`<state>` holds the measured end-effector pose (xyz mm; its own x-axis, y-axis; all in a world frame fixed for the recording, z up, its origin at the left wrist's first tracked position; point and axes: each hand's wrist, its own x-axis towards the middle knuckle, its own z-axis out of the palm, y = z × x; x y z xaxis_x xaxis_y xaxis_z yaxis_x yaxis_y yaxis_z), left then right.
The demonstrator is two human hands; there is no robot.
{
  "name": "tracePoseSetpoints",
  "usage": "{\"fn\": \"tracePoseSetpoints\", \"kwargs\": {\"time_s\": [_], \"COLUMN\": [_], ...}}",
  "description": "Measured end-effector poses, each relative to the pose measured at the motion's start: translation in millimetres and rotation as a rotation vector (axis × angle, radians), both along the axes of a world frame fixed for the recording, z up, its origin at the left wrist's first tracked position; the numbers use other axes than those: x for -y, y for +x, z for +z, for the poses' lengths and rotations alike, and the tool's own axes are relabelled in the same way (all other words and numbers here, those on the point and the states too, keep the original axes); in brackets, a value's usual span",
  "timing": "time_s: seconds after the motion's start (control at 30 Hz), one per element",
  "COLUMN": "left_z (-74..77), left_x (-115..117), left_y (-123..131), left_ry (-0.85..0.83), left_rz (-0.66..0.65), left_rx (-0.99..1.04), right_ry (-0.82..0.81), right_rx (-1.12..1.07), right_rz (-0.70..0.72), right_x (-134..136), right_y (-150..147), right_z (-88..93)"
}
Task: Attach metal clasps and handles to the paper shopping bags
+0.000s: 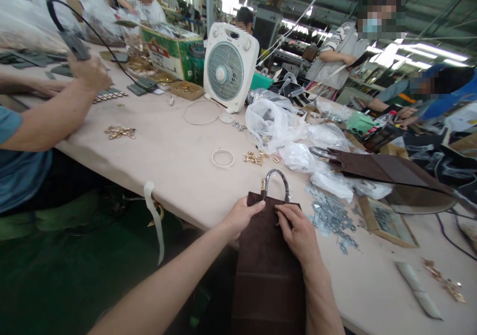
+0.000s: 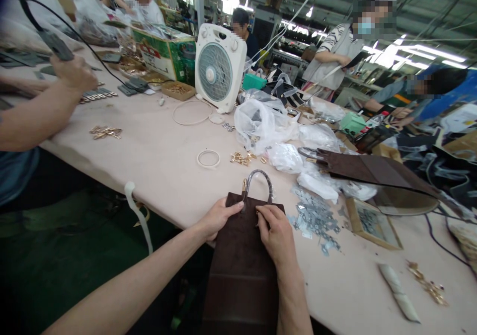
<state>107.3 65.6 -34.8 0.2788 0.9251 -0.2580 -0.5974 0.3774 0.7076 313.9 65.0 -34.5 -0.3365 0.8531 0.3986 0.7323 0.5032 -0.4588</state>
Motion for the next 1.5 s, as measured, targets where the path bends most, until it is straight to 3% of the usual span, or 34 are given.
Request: {"fn": "tracePoseSetpoints", "kwargs": {"time_s": [0.37, 1.03, 1.27, 1.5], "left_z": [-4.4, -2.0, -3.1, -3.8], "left_x": [1, 1, 4, 4], "left_y": [-1, 1, 4, 4], "left_ry": [0.048, 0.056, 0.054, 0.051], "left_rz": [0.035, 0.037, 0.054, 0.074], "left_rx": [-0.045, -0.099, -0.06, -0.038], "right_ry": [-0.015, 0.121, 0.15, 0.096], "right_rx": [0.129, 0.093, 0.211, 0.328], "right_rz": [0.121, -0.051, -0.105, -0.054], "right_x": [-10, -3, -2, 5], "right_y": [10, -1, -2, 0], "right_z": [6.6, -12.6, -21.1, -15.8]}}
